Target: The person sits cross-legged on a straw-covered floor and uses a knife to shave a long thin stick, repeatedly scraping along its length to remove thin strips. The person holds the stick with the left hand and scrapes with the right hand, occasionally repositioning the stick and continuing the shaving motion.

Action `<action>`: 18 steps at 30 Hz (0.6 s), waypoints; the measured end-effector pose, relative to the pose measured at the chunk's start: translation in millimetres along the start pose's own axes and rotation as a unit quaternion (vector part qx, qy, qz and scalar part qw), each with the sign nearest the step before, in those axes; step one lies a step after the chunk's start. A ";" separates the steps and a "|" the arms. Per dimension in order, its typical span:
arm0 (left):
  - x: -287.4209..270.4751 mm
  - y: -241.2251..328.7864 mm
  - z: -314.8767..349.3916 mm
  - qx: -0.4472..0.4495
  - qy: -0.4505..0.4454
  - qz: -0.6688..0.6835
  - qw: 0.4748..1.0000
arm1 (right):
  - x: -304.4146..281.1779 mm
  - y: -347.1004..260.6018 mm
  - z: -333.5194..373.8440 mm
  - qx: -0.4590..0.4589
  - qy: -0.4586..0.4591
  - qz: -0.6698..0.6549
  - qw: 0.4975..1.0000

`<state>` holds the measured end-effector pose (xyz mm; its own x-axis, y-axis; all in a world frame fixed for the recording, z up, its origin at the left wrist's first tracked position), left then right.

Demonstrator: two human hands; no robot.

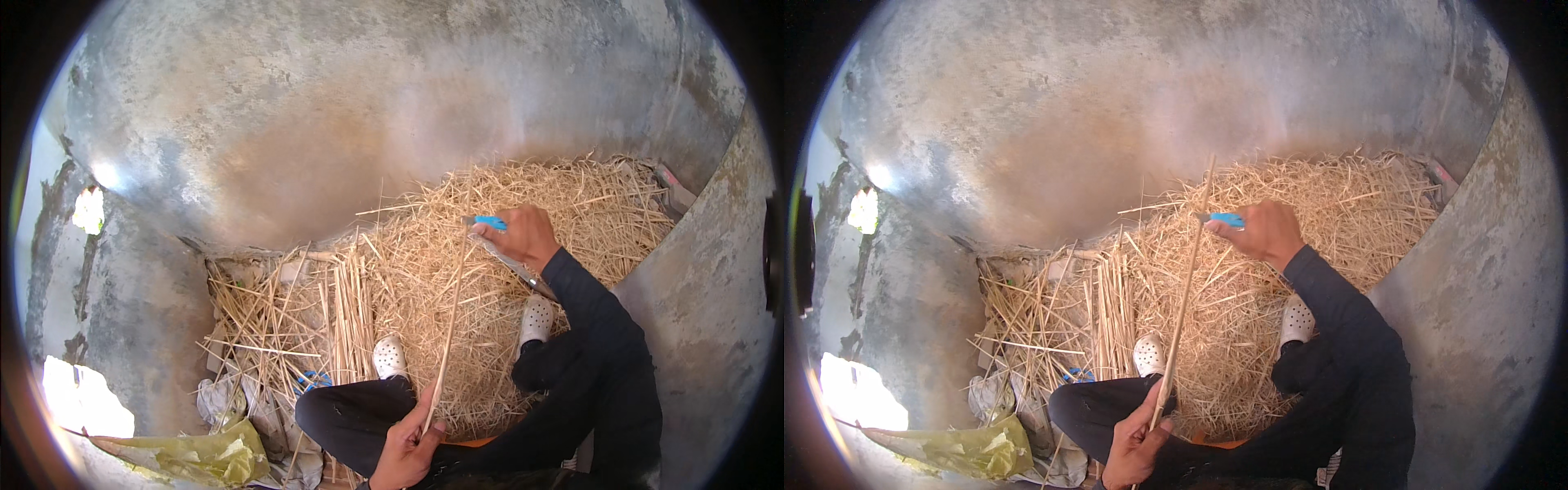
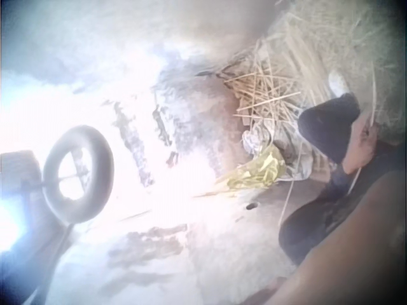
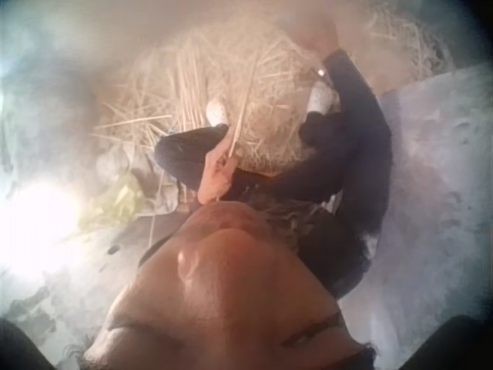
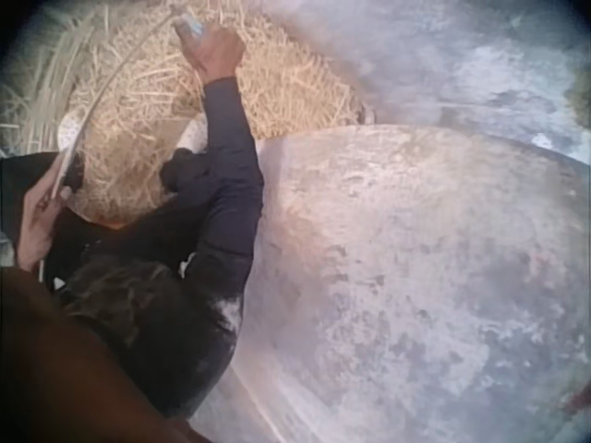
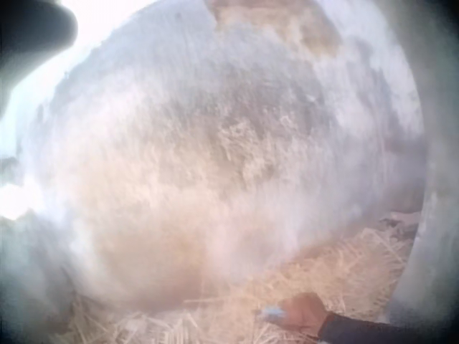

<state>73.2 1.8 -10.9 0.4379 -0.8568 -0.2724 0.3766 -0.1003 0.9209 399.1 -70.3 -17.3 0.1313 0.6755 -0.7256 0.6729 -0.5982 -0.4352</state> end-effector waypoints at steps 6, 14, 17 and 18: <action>-3.2 -1.4 1.3 -0.036 0.002 0.089 0.995 | -1.9 -81.5 53.7 -0.161 -0.007 -0.106 0.981; 13.9 -0.2 24.3 -0.090 -0.078 0.073 0.990 | -12.9 86.6 -35.9 0.073 0.065 0.052 0.994; 19.2 -43.7 30.6 -0.207 -0.118 0.159 0.958 | -44.9 152.5 -31.0 0.173 0.176 0.061 0.967; 18.6 -42.6 26.9 -0.207 -0.100 0.228 0.946 | -53.4 160.1 -27.3 0.220 0.211 0.055 0.951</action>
<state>43.4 -23.5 -47.7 0.4839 -0.8461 0.2233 0.4919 0.4740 0.7303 519.7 -190.3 -33.6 0.5256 0.6555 -0.5422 0.2804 -0.7353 -0.6171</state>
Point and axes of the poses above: each hand's wrist, its own z-axis away from the middle knuckle, its own x-axis out of the palm, y = z × x, the point moved 10 cm from there along -z, towards the middle knuckle, and after that the axes turned 13 degrees about y, right-handed, at the moved point
